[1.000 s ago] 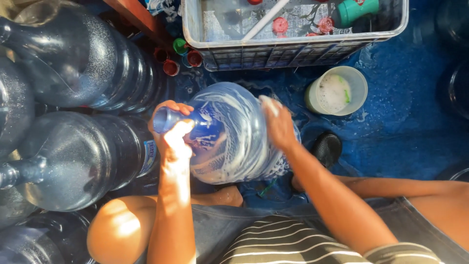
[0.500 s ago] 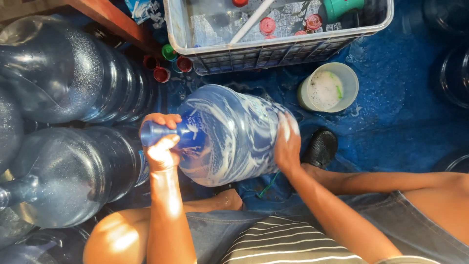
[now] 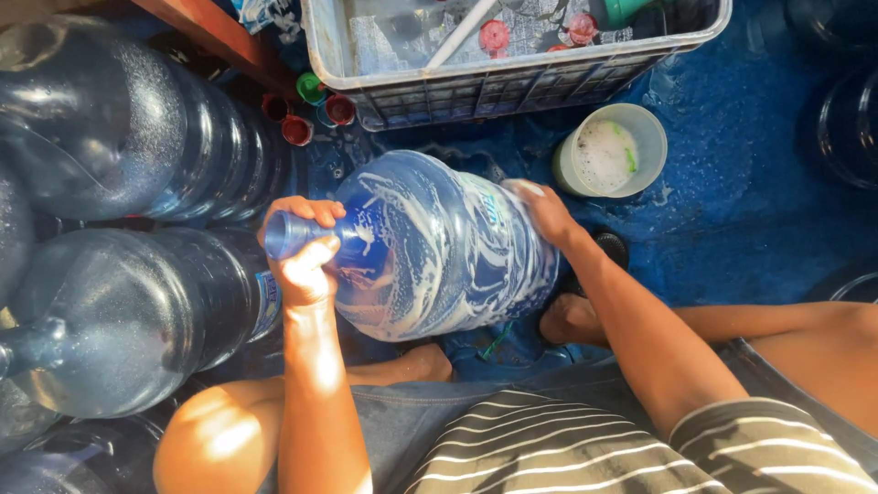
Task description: The person scrubs the exterior of a blue water jug using a soapy sponge, rotating it to reach all sides, and then rinses the exterior with water from a cup.
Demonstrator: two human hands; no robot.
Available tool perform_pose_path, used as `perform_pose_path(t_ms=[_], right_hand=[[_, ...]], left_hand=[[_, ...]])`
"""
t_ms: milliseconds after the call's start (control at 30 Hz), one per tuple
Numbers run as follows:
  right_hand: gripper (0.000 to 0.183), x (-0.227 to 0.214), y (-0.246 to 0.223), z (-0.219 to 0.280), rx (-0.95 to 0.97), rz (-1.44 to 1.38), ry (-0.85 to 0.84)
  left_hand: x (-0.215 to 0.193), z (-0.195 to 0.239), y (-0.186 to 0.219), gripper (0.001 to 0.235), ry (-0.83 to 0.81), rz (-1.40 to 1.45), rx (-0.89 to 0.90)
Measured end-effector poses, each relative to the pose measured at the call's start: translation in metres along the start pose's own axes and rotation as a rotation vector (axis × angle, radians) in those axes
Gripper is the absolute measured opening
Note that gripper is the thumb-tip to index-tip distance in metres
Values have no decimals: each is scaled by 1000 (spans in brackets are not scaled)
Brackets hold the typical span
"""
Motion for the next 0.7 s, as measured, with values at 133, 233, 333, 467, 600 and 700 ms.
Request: perform_pose_path(t_ms=[133,233,333,467,600,700], right_hand=[[53,-8,13,62,41,71,209],[49,8,-56,125,-345,40,493],[53,41,-95,165,-749,114,696],[54,38,-44,136,-741,313,901],[48,22,25,98,-469,193,942],[45,15,-21,103,-487,51,880]], left_hand=[[-10,-2,0,41,122,-67,20],[-6,-6,0,42,186,-119,17],[4,-4,7,40,281,-180,35],[-19,8,10,39,523,-117,22],[-18,11,9,38,587,-64,27],[-9,12,14,42,504,-84,-22]])
Point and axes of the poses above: each hand's wrist, its own z-axis away from the middle knuckle, its own x-axis out of the palm, y = z × x, the point moved 8 cm from there along -z, towards the middle knuckle, and after that the axes turned 12 degrees about z, right-handed, at the moved point
